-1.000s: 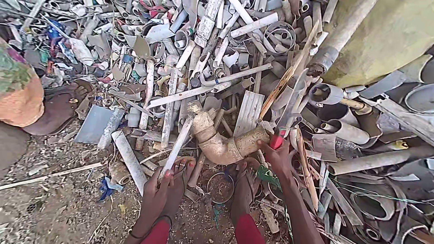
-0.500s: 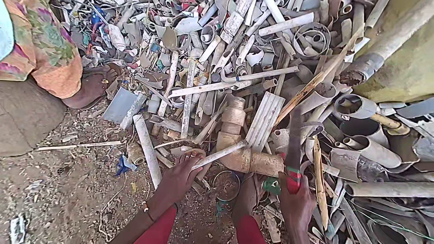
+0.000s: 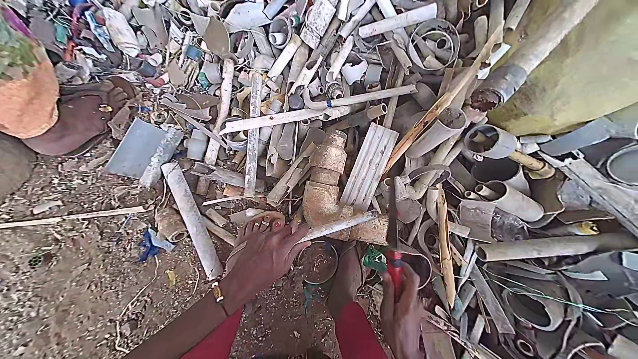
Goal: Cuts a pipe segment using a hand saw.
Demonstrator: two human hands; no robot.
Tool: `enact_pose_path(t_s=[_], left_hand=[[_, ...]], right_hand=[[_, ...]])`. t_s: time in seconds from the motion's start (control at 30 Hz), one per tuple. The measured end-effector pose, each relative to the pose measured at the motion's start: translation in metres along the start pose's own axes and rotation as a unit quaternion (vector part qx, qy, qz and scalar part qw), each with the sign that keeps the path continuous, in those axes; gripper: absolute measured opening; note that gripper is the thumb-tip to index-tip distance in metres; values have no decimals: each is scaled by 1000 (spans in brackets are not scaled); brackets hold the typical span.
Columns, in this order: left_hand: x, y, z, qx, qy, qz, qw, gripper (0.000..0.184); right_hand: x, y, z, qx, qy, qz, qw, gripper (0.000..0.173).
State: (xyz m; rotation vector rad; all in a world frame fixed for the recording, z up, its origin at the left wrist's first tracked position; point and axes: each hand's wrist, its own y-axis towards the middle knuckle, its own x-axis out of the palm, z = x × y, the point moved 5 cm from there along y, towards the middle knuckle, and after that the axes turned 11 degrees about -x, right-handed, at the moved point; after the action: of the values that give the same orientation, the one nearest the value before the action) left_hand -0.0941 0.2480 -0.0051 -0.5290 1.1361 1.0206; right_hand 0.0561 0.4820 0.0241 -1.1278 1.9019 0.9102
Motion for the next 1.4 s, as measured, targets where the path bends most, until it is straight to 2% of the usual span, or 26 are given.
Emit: enact_pose_path(t_s=[0.13,0.23,0.33,0.4,0.53,0.6,0.7,0.77,0.83,0.97,1.07,1.2,1.27,1.33,1.4], left_hand=[[-3,-2,-11,-13,-15,18,1000,43],[0,3,-14,-11,-37,1,999,39],[0,1,-15,26,-38,14,999,37],[1,-3,-20,35,-22,11,999,41],[8,-12,-26,-15,-5,-13,1000,59],[13,-13,-27,-4,17,-13,1000,60],[13,-13,-21,-10,22,-17,1000,59],[7,-10,-15,-31,24,3,999,58],[4,-6,-15,-65,27,-20,997,59],[4,-7,-19,-49,27,-22,998,55],[6,-10,-23,-9,27,-23,999,53],[9,-12,-22,-10,34,-16,999,53],[8,-10,-21,-22,40,-18,999,53],[8,-10,-20,-16,44,-12,999,50],[8,-11,-19,-15,45,-4,999,48]], right_hand=[[7,-8,-1,23,-22,-111,993,47],[-9,4,0,19,-16,-109,994,46],[-28,24,-6,-7,-14,-87,996,46],[-30,29,-11,-25,-14,-65,997,47],[0,15,-3,-20,-33,-87,995,47],[13,7,3,-15,-48,-92,995,47],[10,6,0,-18,-43,-61,997,48],[2,10,-7,-40,-42,-21,998,48],[1,11,-12,-64,-57,-2,996,48],[17,8,-7,-49,-83,-101,990,48],[11,9,-11,-42,-66,-112,991,48],[-28,34,-29,-50,-25,-69,996,46],[-73,51,-46,-80,28,13,996,48],[-118,62,-55,-99,137,113,979,40],[-138,66,-59,-139,265,163,940,29]])
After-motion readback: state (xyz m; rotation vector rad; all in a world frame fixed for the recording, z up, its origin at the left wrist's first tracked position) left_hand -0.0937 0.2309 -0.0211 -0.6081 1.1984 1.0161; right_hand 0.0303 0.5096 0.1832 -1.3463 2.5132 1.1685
